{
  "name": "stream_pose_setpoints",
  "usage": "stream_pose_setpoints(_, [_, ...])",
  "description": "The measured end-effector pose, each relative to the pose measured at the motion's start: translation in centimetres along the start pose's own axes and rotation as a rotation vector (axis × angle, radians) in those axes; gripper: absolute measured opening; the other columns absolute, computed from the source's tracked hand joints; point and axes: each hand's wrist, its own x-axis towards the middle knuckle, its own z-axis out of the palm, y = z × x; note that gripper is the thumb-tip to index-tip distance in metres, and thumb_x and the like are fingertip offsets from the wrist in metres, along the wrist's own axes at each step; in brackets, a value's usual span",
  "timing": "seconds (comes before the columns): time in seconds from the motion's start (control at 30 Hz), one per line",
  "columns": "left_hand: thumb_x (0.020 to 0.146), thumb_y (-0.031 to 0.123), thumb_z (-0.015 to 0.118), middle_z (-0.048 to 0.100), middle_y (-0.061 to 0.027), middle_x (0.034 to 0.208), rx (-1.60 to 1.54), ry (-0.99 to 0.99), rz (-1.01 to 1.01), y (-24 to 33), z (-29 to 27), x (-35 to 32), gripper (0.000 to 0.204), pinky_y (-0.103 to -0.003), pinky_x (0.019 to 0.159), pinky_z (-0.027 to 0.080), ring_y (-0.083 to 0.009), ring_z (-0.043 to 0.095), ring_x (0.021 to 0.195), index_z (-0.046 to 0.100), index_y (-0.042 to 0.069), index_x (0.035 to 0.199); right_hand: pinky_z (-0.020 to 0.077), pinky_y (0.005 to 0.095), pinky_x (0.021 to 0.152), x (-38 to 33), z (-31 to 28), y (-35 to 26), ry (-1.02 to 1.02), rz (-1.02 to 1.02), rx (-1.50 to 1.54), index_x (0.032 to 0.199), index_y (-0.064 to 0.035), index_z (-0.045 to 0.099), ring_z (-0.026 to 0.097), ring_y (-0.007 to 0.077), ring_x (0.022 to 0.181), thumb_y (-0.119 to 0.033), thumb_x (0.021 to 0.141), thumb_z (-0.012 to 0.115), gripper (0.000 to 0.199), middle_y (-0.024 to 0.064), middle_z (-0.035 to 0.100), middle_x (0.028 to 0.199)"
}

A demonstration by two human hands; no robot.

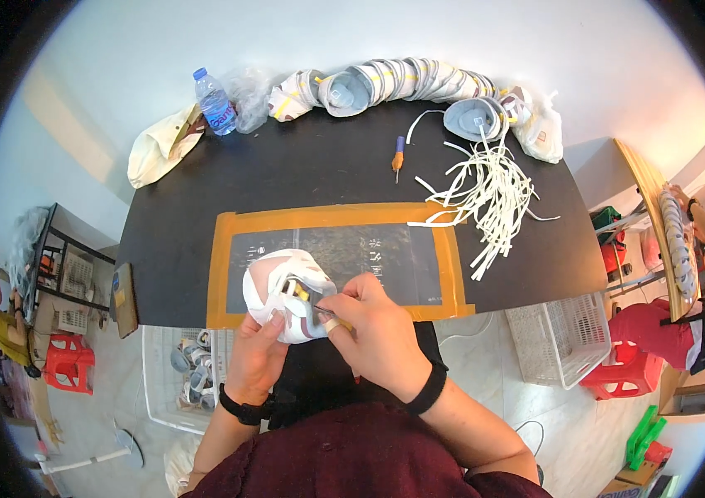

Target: Applying reinforcing tape strips to the interior heel section of a white shoe upper.

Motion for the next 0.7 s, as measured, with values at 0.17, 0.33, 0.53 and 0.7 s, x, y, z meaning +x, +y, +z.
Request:
stream_pose_setpoints(0.17, [0.094, 0.009, 0.063, 0.063, -0.0061, 0.123, -0.015, 0.019, -0.135, -0.3, 0.4, -0.1, 0.036, -0.039, 0.101, 0.045, -0.0186, 0.059, 0.114, 0.056, 0.004, 0.129, 0.0532, 0.0353, 0.071, -0.2, 0.7, 1.4, 0.033, 0.018, 0.039, 0.101, -0.0099, 0.07, 0.064, 0.0263, 0.082, -0.008, 0.084, 0.068, 0.017, 0.0086, 0.056, 0.1])
stream_pose_setpoints(0.33, [0.094, 0.008, 0.061, 0.059, -0.0075, 0.13, -0.051, -0.035, -0.206, -0.2, 0.7, -0.1, 0.041, -0.043, 0.104, 0.045, -0.0227, 0.058, 0.12, 0.053, 0.007, 0.133, 0.0525, 0.0348, 0.073, -0.2, 0.9, 2.1, 0.039, 0.082, 0.122, 0.103, -0.0092, 0.067, 0.063, 0.0268, 0.085, -0.004, 0.082, 0.067, 0.022, 0.0095, 0.057, 0.1])
stream_pose_setpoints(0.53, [0.094, 0.006, 0.06, 0.061, -0.0063, 0.126, -0.142, -0.055, -0.251, -0.7, 0.6, -0.1, 0.04, -0.04, 0.103, 0.046, -0.0206, 0.058, 0.119, 0.052, 0.006, 0.133, 0.0491, 0.03, 0.073, -0.8, 1.6, 2.5, 0.03, 0.08, 0.288, 0.104, -0.0092, 0.066, 0.058, 0.0215, 0.083, 0.005, 0.078, 0.066, 0.03, 0.0076, 0.055, 0.095])
stream_pose_setpoints(0.7, [0.095, 0.006, 0.06, 0.061, -0.0061, 0.125, -0.15, -0.031, -0.275, -1.3, -0.1, -0.4, 0.04, -0.039, 0.102, 0.047, -0.0196, 0.059, 0.116, 0.052, 0.007, 0.134, 0.0488, 0.0284, 0.072, -1.1, 2.0, 2.2, 0.019, 0.159, 0.328, 0.107, -0.0093, 0.066, 0.058, 0.0204, 0.082, 0.006, 0.077, 0.064, 0.034, 0.0068, 0.054, 0.094])
